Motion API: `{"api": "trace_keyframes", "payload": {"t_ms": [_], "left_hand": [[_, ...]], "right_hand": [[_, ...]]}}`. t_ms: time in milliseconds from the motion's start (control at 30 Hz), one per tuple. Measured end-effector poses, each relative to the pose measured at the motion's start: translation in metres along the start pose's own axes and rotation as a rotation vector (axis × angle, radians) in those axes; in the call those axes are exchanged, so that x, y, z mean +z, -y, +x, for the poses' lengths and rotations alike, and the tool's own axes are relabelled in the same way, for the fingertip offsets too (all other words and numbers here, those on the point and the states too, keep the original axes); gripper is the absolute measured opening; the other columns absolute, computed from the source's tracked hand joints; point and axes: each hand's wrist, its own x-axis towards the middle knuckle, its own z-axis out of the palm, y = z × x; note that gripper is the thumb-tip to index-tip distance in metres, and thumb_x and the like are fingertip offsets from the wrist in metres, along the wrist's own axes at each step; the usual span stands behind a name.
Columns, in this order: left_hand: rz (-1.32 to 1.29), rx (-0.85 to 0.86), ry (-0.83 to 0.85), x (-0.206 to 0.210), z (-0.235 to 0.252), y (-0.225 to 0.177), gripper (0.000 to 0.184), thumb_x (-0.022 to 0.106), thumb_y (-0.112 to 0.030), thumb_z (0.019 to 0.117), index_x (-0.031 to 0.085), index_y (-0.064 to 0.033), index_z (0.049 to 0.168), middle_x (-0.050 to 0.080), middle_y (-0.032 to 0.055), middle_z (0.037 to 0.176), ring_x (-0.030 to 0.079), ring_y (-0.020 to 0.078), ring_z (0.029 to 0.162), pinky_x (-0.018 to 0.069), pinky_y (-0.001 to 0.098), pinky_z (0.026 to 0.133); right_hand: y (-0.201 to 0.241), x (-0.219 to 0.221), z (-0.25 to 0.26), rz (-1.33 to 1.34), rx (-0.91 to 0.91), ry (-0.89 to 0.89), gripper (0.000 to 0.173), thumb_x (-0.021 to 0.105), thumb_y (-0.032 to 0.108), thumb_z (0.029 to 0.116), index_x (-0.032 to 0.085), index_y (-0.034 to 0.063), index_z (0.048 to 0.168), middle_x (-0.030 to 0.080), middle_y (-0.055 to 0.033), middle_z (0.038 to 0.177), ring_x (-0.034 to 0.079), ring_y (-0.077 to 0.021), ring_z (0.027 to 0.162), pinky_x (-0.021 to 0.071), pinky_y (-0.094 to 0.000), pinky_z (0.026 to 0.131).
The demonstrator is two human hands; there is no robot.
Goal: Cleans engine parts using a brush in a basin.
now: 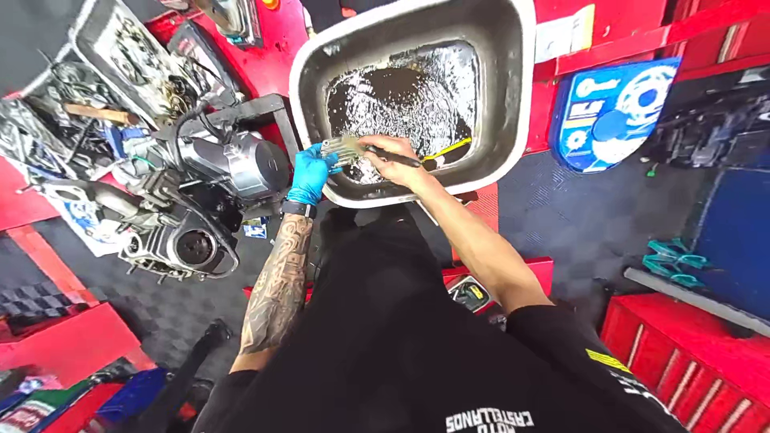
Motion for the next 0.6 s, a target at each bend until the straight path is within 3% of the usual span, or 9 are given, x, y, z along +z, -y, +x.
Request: {"api": "trace_keyframes", "payload": {"t_ms": [100,200,333,500,600], "left_hand": [[0.005,-0.022,0.000,-0.007,-0.006,0.002,0.034,0.060,-0.007,0.1004,0.061,-0.0018,0.134,0.070,0.0142,0.119,0.074,0.0203,0.096,0.0629,0.0396,0.087],[-0.031,-0.030,0.006,-0.003,0.004,0.001,0.031,0.062,-0.003,0.0975,0.063,0.0027,0.128,0.073,0.0144,0.111,0.075,0.0202,0.092,0.0647,0.0382,0.083],[0.050,0.021,0.047,-0.009,0.013,-0.007,0.027,0.064,-0.003,0.0952,0.066,0.0021,0.122,0.074,0.0124,0.106,0.075,0.0185,0.088,0.0649,0.0373,0.080],[0.091,0.035,0.074,-0.007,0.010,-0.006,0.035,0.060,0.001,0.0898,0.066,0.0004,0.124,0.074,0.0109,0.106,0.073,0.0164,0.089,0.0638,0.0367,0.081],[0.051,0.019,0.071,-0.015,0.011,-0.013,0.031,0.063,-0.002,0.0967,0.064,0.0027,0.127,0.073,0.0133,0.110,0.075,0.0195,0.090,0.0646,0.0382,0.082]], "right_hand": [[-0.002,-0.009,-0.002,-0.057,0.066,-0.046,0.027,0.065,0.015,0.0980,0.074,0.0110,0.123,0.077,-0.0057,0.111,0.074,-0.0141,0.097,0.0603,-0.0388,0.090],[0.028,-0.004,-0.005,0.075,-0.059,0.033,0.026,0.066,0.007,0.0966,0.075,0.0057,0.121,0.076,-0.0081,0.118,0.072,-0.0161,0.108,0.0591,-0.0386,0.099],[-0.011,-0.020,-0.003,-0.051,-0.076,0.125,0.026,0.063,0.010,0.0980,0.074,0.0084,0.122,0.076,-0.0079,0.114,0.073,-0.0180,0.104,0.0589,-0.0409,0.097],[0.032,-0.013,0.005,0.028,-0.211,0.157,0.025,0.063,0.008,0.0980,0.074,0.0058,0.121,0.075,-0.0091,0.120,0.071,-0.0206,0.112,0.0562,-0.0402,0.103],[-0.003,-0.020,-0.002,-0.056,-0.127,0.176,0.027,0.063,0.009,0.0981,0.074,0.0075,0.122,0.076,-0.0086,0.117,0.073,-0.0201,0.107,0.0580,-0.0420,0.100]]}}
